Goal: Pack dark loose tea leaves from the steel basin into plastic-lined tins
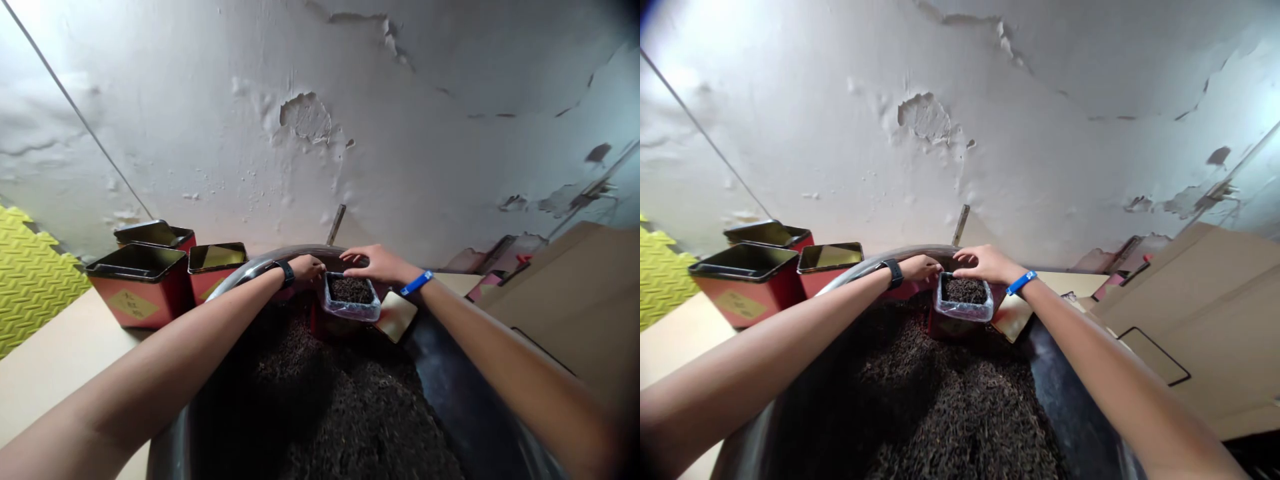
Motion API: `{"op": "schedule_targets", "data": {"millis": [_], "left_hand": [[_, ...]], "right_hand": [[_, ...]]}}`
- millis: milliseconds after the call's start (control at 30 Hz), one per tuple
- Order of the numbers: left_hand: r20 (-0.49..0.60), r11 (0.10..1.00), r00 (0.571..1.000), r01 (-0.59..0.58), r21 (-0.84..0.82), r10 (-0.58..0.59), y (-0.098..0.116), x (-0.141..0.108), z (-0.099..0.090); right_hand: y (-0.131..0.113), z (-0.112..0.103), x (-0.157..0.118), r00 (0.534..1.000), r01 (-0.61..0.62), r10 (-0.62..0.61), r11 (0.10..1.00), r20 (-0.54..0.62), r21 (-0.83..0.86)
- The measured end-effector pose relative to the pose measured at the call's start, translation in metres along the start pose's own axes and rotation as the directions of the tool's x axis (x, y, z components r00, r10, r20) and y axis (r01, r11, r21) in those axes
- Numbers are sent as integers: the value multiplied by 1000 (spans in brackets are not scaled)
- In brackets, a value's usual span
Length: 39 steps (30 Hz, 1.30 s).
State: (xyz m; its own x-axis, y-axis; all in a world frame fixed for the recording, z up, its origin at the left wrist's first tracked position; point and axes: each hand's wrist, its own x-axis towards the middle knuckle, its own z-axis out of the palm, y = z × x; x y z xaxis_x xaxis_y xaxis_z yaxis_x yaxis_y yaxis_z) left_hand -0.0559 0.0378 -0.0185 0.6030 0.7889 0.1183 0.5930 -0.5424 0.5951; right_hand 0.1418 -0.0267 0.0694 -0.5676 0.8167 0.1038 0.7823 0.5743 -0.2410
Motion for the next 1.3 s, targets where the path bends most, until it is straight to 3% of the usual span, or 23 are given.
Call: {"op": "schedule_targets", "data": {"millis": [100, 200, 267, 333, 400, 467, 533, 667, 800, 967, 1300], "left_hand": [[-22, 1000, 999, 25, 0, -25, 2, 1, 0], [-63, 994, 996, 62, 86, -57, 8, 1, 1], [-103, 983, 993, 69, 168, -52, 13, 0, 0], [-127, 979, 991, 74, 192, -49, 18, -1, 0], [-91, 983, 991, 110, 147, -97, 23, -3, 2], [25, 982, 983, 180, 64, -182, 29, -4, 5], [110, 969, 963, 244, 44, -248, 35, -6, 10], [-48, 946, 979, 206, 252, -200, 45, -8, 13], [-142, 934, 985, 143, 327, -101, 50, -11, 6], [-141, 939, 985, 140, 315, -100, 51, -12, 1], [-203, 955, 977, 120, 270, -65, 53, -14, 2]], "right_hand": [[-2, 1, -15, 994, 3, -8, 999, -105, -44], [-1, 15, -27, 995, 97, -97, 992, 8, -86], [4, 25, -32, 993, 114, -114, 992, 13, -48], [13, 30, -36, 993, -3, 2, 1000, -115, -8], [26, 33, -38, 953, -213, 214, 977, -214, 29], [38, 38, -38, 914, -380, 381, 924, -137, 32], [46, 47, -36, 902, -432, 431, 902, -37, -17], [49, 61, -30, 917, -399, 393, 912, -76, -94], [45, 52, -29, 927, -367, 355, 925, -119, -98], [40, 39, -34, 923, -371, 357, 924, -141, -95], [36, 41, -35, 916, -372, 354, 926, -188, -71]]}}
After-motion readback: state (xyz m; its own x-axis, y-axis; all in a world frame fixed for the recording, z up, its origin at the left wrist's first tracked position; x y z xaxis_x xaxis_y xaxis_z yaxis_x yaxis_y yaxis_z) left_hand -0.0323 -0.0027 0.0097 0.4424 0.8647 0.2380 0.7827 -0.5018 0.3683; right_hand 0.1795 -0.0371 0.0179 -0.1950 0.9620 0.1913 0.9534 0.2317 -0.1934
